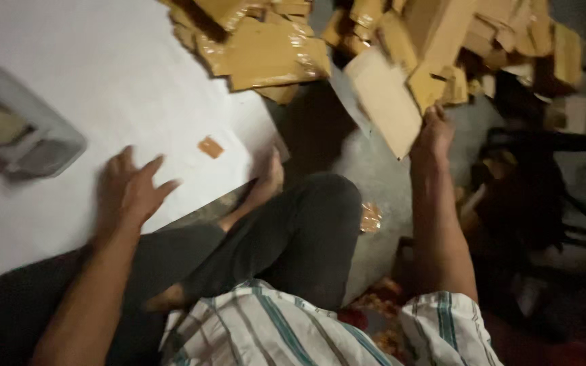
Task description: The person sits on the floor and assembles small cardboard boxes by folding the flaps and securing them with packing tape. They handle multiple boxes one at a time, using a tape dispenser to seal the seams.
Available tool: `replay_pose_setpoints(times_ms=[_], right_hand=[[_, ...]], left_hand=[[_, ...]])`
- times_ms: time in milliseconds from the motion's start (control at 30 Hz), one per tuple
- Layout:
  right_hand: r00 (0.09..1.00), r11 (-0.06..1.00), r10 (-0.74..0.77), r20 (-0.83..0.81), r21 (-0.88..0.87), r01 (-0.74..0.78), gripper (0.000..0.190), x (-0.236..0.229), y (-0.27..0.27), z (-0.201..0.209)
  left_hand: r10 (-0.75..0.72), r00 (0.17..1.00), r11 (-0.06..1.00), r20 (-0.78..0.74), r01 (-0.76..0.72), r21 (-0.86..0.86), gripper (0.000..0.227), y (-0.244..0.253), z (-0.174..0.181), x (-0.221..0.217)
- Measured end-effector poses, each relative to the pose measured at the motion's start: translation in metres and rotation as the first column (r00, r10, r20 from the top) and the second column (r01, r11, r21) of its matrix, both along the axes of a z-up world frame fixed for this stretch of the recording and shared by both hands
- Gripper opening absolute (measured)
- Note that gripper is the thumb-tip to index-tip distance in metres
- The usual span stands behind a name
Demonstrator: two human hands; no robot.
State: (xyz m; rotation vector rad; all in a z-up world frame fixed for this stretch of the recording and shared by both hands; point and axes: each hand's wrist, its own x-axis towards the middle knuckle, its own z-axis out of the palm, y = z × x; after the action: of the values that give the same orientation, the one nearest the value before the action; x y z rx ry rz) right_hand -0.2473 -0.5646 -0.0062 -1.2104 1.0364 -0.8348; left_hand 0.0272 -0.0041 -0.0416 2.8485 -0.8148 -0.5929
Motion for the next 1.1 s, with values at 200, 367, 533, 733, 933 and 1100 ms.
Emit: replay_pose_setpoints(times_ms=[200,367,533,733,933,1100], right_hand=[[0.944,0.939,0.295,0.148,-0.226,-0.258,0.058,0.106,0.131,-0.014],[0.877,0.913,0.407,0.257,-0.141,-0.382,0.08,0.124,0.227,0.041],[0.888,0.72,0.28,-0.363,-0.532,-0.445,0.124,0.092,0.218,0.076],[0.819,0.408,0.16,-0.551,-0.719,-0.563,0.141,0.078,0.192,0.077],[0.805,0.753,0.553,-0.217,-0.285,-0.594,0.122,0.08,0.186,0.065],[0.83,0.694,0.473,-0.294,-0.456,-0.557,0.095,0.074,0.21,0.064]], left_hand=[[-0.081,0.551,0.363,-0.831,-0.76,-0.539,0.086,-0.07,0.006,0.005],[-0.402,0.47,0.063,-0.786,-0.842,-0.536,0.078,-0.14,0.037,0.006],[-0.455,0.606,0.071,-0.652,-0.705,-0.705,0.05,-0.164,0.062,0.016],[-0.418,0.806,0.439,-0.419,-0.224,-0.87,0.042,-0.166,0.11,0.02],[-0.199,0.792,0.611,-0.577,-0.36,-0.705,0.039,-0.156,0.138,0.03],[0.069,0.957,0.514,-0.282,-0.277,-0.812,0.054,-0.179,0.132,0.015]])
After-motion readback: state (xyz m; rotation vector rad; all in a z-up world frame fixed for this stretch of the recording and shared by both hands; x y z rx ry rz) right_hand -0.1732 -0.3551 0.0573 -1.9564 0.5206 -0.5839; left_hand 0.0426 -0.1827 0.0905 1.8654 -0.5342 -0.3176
